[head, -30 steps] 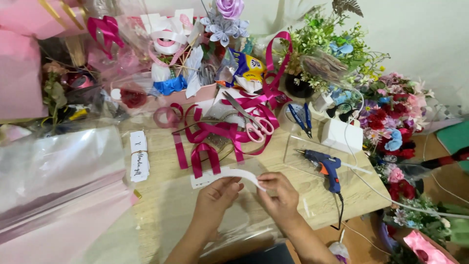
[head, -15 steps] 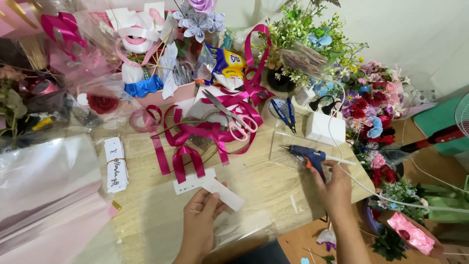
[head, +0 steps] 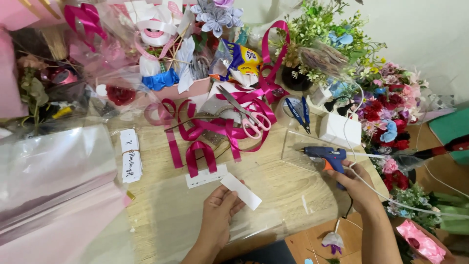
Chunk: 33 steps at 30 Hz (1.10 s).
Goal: Attaching handles and labels to small plastic gift bags using a hot glue gun and adhesive labels.
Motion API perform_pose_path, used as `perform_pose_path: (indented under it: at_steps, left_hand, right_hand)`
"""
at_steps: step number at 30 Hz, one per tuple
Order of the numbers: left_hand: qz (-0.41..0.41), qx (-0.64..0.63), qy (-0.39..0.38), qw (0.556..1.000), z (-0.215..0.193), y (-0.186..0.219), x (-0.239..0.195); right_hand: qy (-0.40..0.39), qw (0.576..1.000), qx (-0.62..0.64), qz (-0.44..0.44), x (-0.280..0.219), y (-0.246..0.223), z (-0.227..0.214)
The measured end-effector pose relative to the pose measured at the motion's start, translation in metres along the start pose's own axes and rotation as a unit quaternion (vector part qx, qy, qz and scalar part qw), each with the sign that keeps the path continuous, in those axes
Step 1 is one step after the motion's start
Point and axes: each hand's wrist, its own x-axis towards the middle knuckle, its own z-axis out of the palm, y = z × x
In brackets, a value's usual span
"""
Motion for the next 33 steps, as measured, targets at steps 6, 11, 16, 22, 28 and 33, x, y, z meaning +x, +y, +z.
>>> perform_pose_path:
  at_steps: [6,11,16,22,28,33]
  left_hand:
    - [0.006,-0.016,0.004,1.0,-0.001,0.009,0.004]
    - [0.009,-0.042,0.01,0.999,0.001,0.01,0.006]
    - [0.012,-0.045,0.019,0.999,0.0,0.008,0.006]
    - [0.023,-0.044,0.026,0.998,-0.005,0.005,0.01]
    - [0.065,-0.054,0.013,0.996,-0.012,-0.009,0.019]
    - [0.048,-0.048,0.013,0.998,-0.005,0.001,0.009]
  right_hand:
    - [-0.227,0.965,0.129,-0.015,0.019,0.081,-0.013]
    - [-0.313,0.936,0.155,-0.032,-0.026,0.082,0.04]
    - [-0.397,0.889,0.216,-0.077,-0.056,0.073,0.082]
    - [-0.333,0.921,0.089,-0.183,-0.089,0.046,0.115]
    - [-0.321,0.904,0.041,-0.278,-0.1,0.046,0.125]
    - [-0.324,0.904,0.033,-0.278,-0.1,0.047,0.127]
